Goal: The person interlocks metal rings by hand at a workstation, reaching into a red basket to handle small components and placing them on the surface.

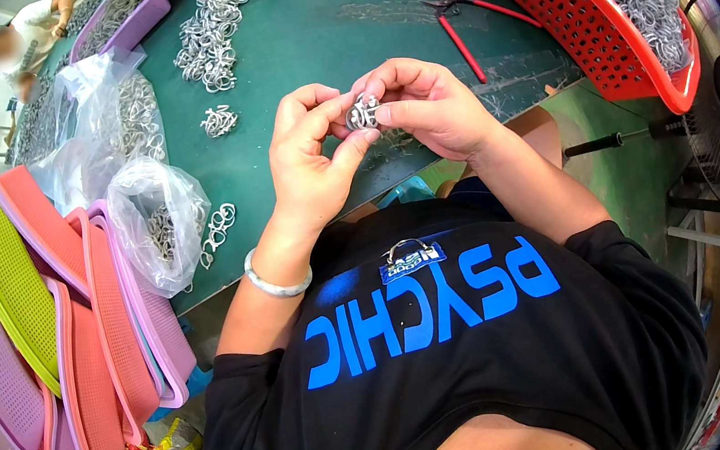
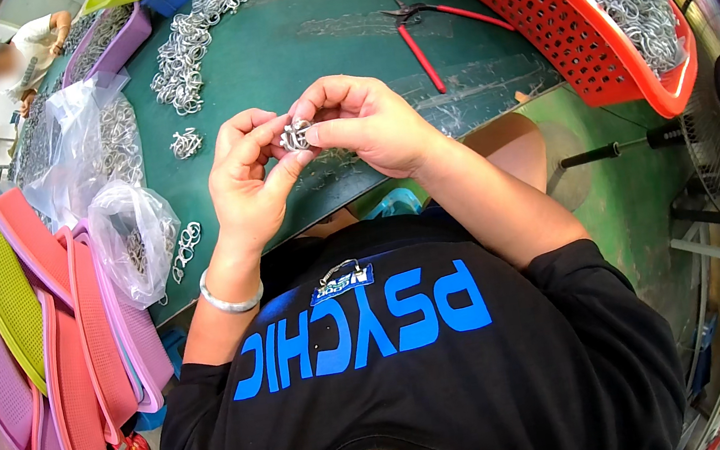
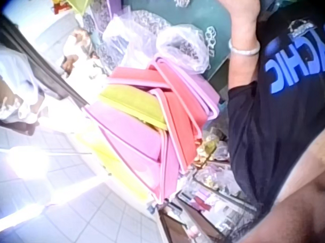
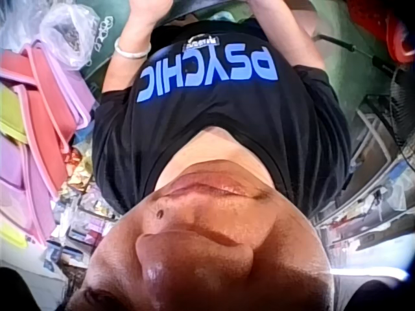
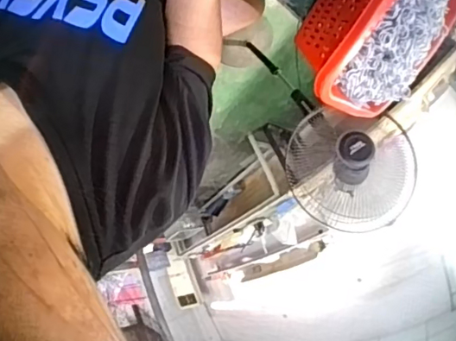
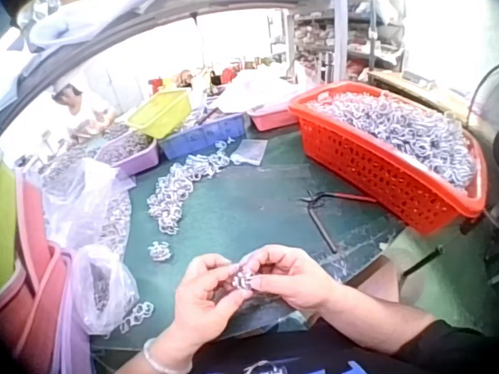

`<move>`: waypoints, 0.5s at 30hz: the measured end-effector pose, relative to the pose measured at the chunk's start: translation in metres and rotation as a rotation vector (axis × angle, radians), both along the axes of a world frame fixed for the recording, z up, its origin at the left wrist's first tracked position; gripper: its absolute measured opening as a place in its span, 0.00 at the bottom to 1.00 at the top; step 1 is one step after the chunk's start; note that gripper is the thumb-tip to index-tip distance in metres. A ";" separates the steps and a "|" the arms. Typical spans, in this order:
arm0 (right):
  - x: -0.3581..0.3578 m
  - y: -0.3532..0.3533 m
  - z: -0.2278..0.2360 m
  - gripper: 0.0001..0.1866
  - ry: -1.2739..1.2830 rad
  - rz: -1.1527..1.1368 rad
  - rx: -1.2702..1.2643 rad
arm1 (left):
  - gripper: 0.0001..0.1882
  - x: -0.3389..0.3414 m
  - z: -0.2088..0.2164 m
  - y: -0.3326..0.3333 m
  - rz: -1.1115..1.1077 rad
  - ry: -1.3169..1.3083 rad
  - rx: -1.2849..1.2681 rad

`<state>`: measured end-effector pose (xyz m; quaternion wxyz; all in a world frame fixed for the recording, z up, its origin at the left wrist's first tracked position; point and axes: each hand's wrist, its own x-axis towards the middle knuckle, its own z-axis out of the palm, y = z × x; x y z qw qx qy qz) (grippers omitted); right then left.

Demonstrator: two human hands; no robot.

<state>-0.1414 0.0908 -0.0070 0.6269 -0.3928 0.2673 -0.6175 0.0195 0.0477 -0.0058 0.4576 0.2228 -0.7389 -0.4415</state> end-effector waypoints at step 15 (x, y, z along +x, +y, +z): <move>-0.002 0.001 -0.004 0.08 -0.091 0.065 -0.033 | 0.16 0.005 0.003 -0.002 -0.010 -0.120 -0.086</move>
